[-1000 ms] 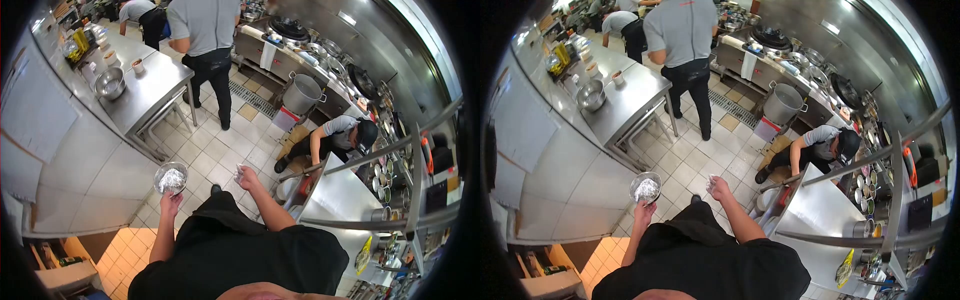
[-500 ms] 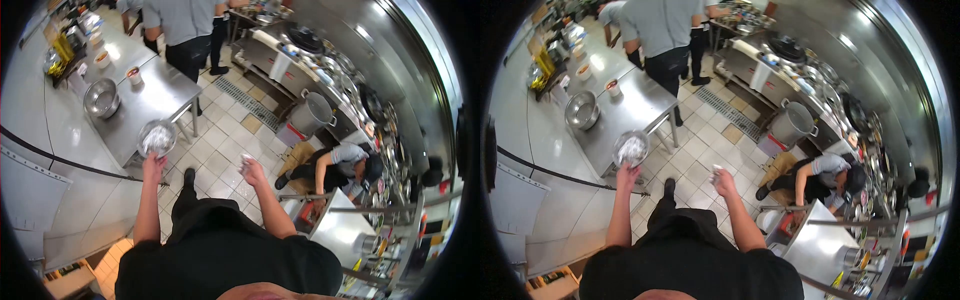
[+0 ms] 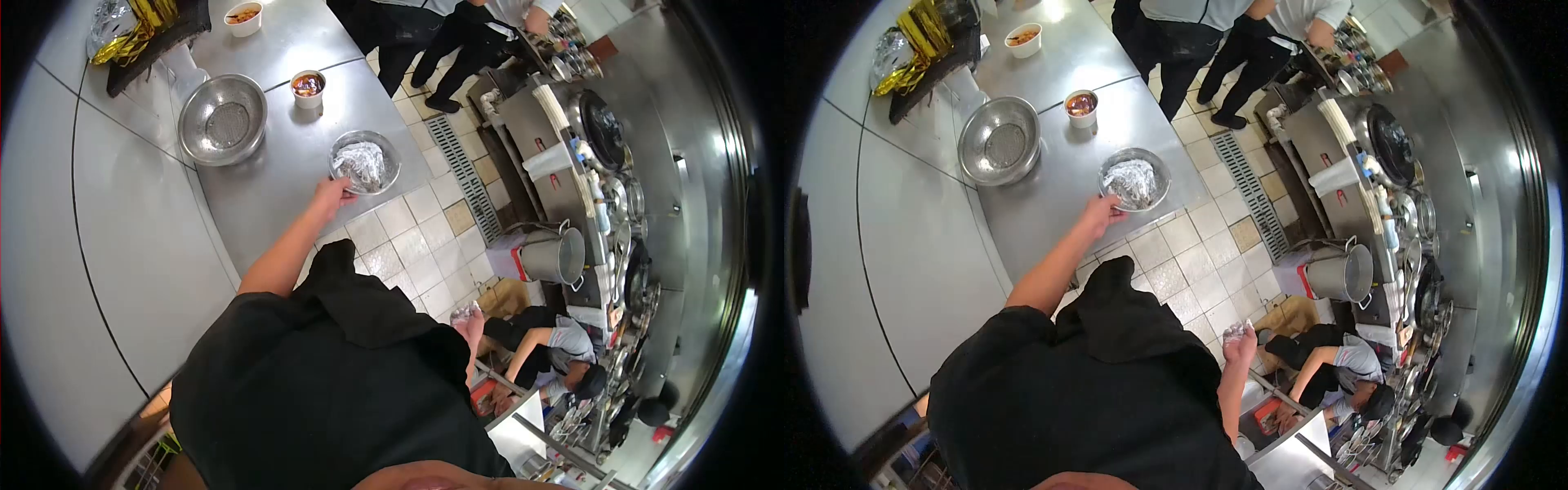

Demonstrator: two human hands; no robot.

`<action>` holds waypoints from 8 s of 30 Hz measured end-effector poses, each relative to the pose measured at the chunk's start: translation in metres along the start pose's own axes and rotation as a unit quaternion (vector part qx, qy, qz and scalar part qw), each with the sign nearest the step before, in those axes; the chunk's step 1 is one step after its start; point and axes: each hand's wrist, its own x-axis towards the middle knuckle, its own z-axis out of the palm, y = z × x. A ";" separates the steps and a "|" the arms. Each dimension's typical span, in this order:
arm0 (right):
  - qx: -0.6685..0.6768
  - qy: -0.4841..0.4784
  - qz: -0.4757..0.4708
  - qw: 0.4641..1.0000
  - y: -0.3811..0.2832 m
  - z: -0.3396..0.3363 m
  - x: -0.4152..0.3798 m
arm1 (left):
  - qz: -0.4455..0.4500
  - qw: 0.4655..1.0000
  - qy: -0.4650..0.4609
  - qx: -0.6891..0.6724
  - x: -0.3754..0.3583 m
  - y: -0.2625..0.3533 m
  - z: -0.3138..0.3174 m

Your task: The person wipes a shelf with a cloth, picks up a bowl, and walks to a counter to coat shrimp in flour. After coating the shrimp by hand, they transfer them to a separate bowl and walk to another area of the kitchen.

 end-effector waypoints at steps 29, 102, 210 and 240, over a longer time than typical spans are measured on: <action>-0.114 0.084 -0.015 0.990 0.001 0.099 0.022 | 0.217 0.922 0.303 -0.100 0.149 0.206 -0.045; 0.675 0.400 -0.396 0.477 0.428 -0.547 -0.566 | -0.034 0.003 -0.857 0.514 -0.737 -0.708 0.268; 0.462 0.297 -0.365 0.752 0.057 -2.268 -1.241 | 0.494 0.330 -0.376 0.711 -1.581 -1.855 0.729; 0.117 0.032 -0.058 0.991 -0.107 -1.866 -0.902 | -0.084 0.620 -0.031 0.780 -1.495 -1.516 0.069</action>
